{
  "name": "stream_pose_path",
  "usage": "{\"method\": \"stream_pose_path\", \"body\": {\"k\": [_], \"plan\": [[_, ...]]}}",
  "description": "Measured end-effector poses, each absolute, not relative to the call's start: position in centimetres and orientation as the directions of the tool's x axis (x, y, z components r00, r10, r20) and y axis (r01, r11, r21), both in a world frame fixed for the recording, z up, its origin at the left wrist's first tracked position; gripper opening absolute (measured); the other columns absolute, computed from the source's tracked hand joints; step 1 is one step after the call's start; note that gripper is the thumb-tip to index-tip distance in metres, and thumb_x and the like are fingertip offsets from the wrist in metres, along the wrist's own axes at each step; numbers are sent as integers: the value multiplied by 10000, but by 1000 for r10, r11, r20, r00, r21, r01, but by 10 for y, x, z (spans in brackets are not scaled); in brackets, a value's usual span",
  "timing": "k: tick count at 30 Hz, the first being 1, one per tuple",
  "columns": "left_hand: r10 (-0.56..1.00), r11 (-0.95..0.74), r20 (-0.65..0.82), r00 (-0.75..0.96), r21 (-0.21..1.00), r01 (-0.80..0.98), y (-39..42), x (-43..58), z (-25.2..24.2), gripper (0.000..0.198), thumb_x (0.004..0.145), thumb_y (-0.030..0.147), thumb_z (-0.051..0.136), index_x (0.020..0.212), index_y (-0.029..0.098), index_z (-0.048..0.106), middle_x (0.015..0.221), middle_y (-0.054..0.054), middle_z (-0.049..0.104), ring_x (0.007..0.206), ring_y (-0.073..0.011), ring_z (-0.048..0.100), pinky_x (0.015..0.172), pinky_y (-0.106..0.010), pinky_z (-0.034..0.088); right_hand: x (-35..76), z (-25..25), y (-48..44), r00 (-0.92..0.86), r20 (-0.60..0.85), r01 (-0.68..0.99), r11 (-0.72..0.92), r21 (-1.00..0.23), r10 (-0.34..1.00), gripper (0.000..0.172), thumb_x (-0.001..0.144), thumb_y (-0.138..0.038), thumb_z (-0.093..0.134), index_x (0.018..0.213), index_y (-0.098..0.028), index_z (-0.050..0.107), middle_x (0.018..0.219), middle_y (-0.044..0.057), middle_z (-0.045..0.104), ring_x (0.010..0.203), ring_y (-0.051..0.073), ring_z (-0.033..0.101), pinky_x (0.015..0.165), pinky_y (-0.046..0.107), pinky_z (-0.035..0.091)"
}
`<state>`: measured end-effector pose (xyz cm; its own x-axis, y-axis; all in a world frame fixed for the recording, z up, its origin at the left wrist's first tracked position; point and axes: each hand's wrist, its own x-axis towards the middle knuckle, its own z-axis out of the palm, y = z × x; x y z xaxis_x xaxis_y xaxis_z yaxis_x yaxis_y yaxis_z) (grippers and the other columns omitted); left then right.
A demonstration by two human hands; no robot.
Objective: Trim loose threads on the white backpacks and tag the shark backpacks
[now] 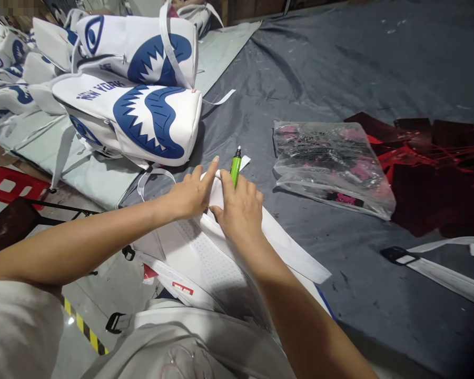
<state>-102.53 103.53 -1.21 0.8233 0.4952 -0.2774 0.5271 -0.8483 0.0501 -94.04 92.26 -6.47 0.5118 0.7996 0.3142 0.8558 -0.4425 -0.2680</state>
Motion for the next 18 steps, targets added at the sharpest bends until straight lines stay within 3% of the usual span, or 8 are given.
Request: {"method": "stream_pose_path", "body": {"k": [5, 14, 18], "plan": [[492, -855, -287, 822, 14, 518, 1034, -1023, -13, 1064, 838, 242, 594, 1545, 243, -201, 1353, -185, 446, 1113, -320, 583, 799, -397, 509, -940, -65, 924, 510, 321, 856, -438, -274, 798, 815, 756, -280, 820, 1445, -205, 391, 1193, 155, 566, 1000, 305, 526, 810, 397, 403], [450, -874, -261, 854, 66, 481, 1042, -1026, -19, 1058, 817, 227, 574, 1542, 258, -196, 1268, -147, 481, 1037, -290, 609, 730, -357, 493, -937, -63, 920, 471, 314, 872, -382, -306, 824, 792, 768, -177, 766, 1460, -177, 382, 1300, 196, 546, 1120, 355, 527, 888, 468, 442], [442, -873, -269, 855, 90, 480, 1043, -1026, -18, 1077, 819, 221, 598, 1538, 275, -201, 1277, -138, 477, 1027, -268, 609, 751, -339, 487, -931, -66, 909, 410, 401, 892, -269, -362, 819, 668, 825, -125, 631, 1449, -175, 396, 1278, 183, 587, 1173, 341, 541, 934, 484, 452]]}}
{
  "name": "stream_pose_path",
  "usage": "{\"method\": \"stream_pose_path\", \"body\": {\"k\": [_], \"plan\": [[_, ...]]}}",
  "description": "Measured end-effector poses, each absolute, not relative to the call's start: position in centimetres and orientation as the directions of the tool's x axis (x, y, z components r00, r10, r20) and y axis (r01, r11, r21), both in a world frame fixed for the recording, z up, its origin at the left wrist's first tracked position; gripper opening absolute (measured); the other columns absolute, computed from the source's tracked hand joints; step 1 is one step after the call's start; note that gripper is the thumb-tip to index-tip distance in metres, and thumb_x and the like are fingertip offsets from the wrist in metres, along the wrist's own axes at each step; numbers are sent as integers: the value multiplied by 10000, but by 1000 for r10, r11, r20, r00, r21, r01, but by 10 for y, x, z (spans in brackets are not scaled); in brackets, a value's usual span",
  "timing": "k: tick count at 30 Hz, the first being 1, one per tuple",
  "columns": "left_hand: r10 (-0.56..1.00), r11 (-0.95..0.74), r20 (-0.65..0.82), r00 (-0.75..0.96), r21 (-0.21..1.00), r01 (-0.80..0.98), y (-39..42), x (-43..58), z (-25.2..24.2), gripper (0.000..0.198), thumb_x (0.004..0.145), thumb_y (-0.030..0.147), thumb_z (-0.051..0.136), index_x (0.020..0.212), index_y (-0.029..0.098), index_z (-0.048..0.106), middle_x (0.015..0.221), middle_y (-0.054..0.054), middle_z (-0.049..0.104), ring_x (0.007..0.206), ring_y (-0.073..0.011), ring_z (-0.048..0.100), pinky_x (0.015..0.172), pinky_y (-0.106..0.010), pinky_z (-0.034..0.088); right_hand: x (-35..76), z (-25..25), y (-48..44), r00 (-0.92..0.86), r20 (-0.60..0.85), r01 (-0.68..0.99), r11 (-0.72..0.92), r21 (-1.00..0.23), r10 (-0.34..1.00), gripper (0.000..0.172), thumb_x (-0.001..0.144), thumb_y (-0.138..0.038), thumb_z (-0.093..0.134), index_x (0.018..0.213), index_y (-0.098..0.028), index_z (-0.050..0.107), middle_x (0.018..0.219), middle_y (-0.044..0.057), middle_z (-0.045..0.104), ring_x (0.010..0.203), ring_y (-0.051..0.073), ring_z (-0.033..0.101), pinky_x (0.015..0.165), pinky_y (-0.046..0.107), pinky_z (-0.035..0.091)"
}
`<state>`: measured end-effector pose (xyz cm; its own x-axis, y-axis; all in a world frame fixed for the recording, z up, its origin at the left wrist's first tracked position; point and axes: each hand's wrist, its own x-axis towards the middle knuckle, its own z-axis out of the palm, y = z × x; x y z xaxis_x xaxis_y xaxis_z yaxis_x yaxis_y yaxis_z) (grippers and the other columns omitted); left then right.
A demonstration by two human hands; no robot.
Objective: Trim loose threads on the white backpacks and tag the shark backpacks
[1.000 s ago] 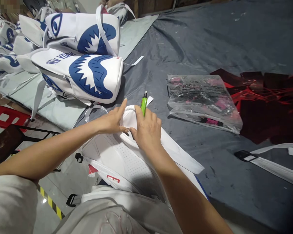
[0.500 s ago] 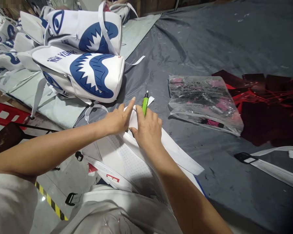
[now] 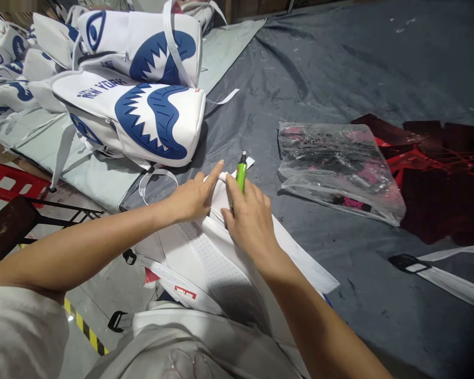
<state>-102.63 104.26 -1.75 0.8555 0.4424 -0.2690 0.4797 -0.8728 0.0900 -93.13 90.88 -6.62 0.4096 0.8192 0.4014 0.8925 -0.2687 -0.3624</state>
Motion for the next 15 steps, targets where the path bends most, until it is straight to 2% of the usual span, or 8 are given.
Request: {"method": "stream_pose_path", "body": {"k": [3, 5, 7, 9, 10, 12, 15], "plan": [[444, -866, -295, 846, 98, 490, 1042, -1026, -15, 1079, 831, 236, 611, 1538, 286, -202, 1296, -136, 467, 1019, -261, 607, 747, -331, 484, -934, -66, 886, 371, 593, 904, -130, -408, 715, 581, 857, -81, 493, 1428, -167, 421, 1121, 130, 683, 1056, 278, 632, 907, 432, 476], [445, -863, -317, 838, 100, 496, 1042, -1026, -13, 1084, 834, 237, 618, 1537, 291, -205, 1304, -134, 464, 1032, -260, 602, 758, -332, 483, -940, -61, 867, 390, 665, 885, -59, -463, 637, 485, 867, -81, 486, 1343, -175, 512, 1052, 92, 724, 908, 222, 683, 834, 359, 504], [441, -862, -334, 833, 102, 497, 1042, -1025, -11, 1087, 837, 234, 623, 1537, 292, -207, 1313, -135, 460, 1055, -260, 594, 777, -334, 483, -947, -53, 851, 491, 591, 788, -37, -614, 640, 310, 876, -146, 577, 1179, -197, 614, 926, 38, 751, 733, 170, 690, 716, 285, 519], [440, -863, -338, 832, 100, 496, 1042, -1025, -11, 1091, 837, 238, 626, 1535, 295, -211, 1316, -135, 460, 1059, -256, 592, 780, -333, 483, -952, -46, 843, 578, 375, 602, -68, -796, 725, 168, 881, -245, 644, 1046, -217, 659, 729, -24, 732, 578, 138, 656, 594, 242, 506], [439, -864, -337, 833, 97, 494, 1042, -1025, -11, 1090, 838, 241, 624, 1533, 299, -212, 1317, -134, 461, 1056, -253, 593, 776, -331, 484, -953, -44, 843, 585, 268, 514, -94, -853, 765, 150, 897, -290, 634, 1026, -224, 671, 658, -44, 712, 533, 133, 641, 551, 234, 495], [438, -867, -329, 837, 92, 490, 1043, -1025, -12, 1088, 839, 243, 625, 1534, 302, -210, 1319, -133, 462, 1064, -255, 592, 780, -332, 487, -954, -45, 847, 568, 186, 465, -126, -876, 801, 206, 929, -346, 579, 1053, -228, 694, 701, -29, 738, 604, 152, 684, 572, 242, 511], [442, -865, -315, 840, 99, 492, 1044, -1025, -15, 1097, 833, 241, 639, 1537, 305, -201, 1329, -135, 460, 1098, -268, 584, 798, -341, 495, -953, -52, 858, 575, 310, 592, -124, -796, 757, 259, 908, -372, 587, 1066, -210, 712, 975, 44, 771, 862, 203, 728, 747, 292, 544]]}}
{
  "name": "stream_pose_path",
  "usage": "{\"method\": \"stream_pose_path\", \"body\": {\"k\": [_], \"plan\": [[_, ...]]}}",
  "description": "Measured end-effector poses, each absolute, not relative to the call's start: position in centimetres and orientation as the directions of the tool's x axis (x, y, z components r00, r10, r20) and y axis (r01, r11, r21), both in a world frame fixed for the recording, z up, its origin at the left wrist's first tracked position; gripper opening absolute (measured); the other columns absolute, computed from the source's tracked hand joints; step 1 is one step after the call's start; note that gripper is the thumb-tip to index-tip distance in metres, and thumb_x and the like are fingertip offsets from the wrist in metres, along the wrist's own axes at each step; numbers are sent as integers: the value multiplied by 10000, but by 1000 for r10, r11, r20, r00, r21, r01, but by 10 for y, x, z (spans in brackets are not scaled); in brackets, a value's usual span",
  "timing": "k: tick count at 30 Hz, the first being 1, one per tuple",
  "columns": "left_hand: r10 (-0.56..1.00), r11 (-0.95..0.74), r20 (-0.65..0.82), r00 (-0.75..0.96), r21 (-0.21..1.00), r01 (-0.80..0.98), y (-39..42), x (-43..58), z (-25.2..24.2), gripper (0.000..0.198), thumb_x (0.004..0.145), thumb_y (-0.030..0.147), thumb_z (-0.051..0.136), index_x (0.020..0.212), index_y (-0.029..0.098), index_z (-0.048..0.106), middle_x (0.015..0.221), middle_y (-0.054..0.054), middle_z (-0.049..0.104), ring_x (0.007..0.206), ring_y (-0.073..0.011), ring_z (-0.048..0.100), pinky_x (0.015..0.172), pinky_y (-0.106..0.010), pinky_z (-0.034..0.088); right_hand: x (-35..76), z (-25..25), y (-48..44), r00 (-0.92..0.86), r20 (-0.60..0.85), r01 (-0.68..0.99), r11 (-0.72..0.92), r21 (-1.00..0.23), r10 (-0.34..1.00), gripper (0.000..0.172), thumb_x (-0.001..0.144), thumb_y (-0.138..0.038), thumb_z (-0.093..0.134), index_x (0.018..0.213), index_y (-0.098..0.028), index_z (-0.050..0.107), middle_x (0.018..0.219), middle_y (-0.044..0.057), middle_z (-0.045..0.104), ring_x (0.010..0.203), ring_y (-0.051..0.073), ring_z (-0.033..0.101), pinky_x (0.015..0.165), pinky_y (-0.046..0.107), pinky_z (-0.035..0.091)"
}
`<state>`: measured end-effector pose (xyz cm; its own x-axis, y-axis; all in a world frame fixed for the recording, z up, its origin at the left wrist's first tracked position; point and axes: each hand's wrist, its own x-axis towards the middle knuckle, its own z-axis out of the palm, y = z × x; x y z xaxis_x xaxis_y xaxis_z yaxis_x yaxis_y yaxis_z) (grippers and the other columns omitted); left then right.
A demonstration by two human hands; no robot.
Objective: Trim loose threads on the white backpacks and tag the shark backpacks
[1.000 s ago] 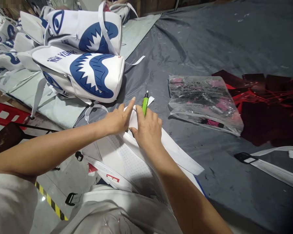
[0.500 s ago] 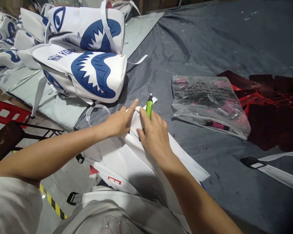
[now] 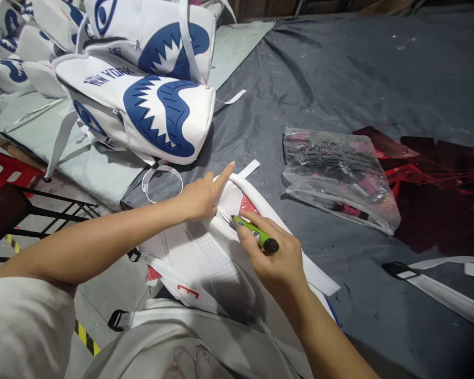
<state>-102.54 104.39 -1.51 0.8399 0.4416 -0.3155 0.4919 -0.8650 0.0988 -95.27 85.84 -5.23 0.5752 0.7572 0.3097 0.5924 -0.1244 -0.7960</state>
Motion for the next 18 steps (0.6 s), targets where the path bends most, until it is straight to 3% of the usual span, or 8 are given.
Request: {"method": "stream_pose_path", "body": {"k": [2, 7, 13, 18], "plan": [[444, -861, -313, 840, 110, 496, 1044, -1026, -17, 1107, 826, 237, 649, 1539, 313, -194, 1336, -135, 458, 1105, -275, 582, 802, -347, 499, -951, -58, 865, 561, 346, 636, -125, -761, 752, 233, 884, -356, 616, 1033, -206, 714, 990, 50, 765, 871, 205, 724, 783, 303, 541], [429, -861, -296, 854, 151, 485, 1044, -1027, -17, 1060, 835, 229, 635, 1559, 296, -137, 1332, -150, 465, 1092, -300, 592, 813, -383, 509, -947, -57, 872, 466, 266, 710, -177, -682, 844, 220, 851, -319, 648, 1030, -231, 741, 963, 36, 768, 846, 208, 715, 753, 318, 541], [427, -855, -297, 854, 173, 488, 1044, -1028, -17, 1063, 825, 215, 627, 1558, 314, -137, 1347, -152, 463, 1112, -303, 583, 836, -385, 508, -955, -48, 870, 342, 326, 878, -176, -445, 881, 247, 877, -243, 609, 1092, -234, 730, 869, 34, 757, 814, 204, 687, 661, 295, 503], [430, -857, -300, 851, 162, 490, 1045, -1028, -18, 1038, 839, 228, 615, 1564, 295, -125, 1332, -158, 475, 1092, -301, 593, 837, -385, 506, -961, -53, 871, 337, 308, 861, -159, -484, 890, 265, 899, -233, 574, 1125, -229, 714, 900, 39, 752, 785, 191, 678, 686, 294, 509]]}}
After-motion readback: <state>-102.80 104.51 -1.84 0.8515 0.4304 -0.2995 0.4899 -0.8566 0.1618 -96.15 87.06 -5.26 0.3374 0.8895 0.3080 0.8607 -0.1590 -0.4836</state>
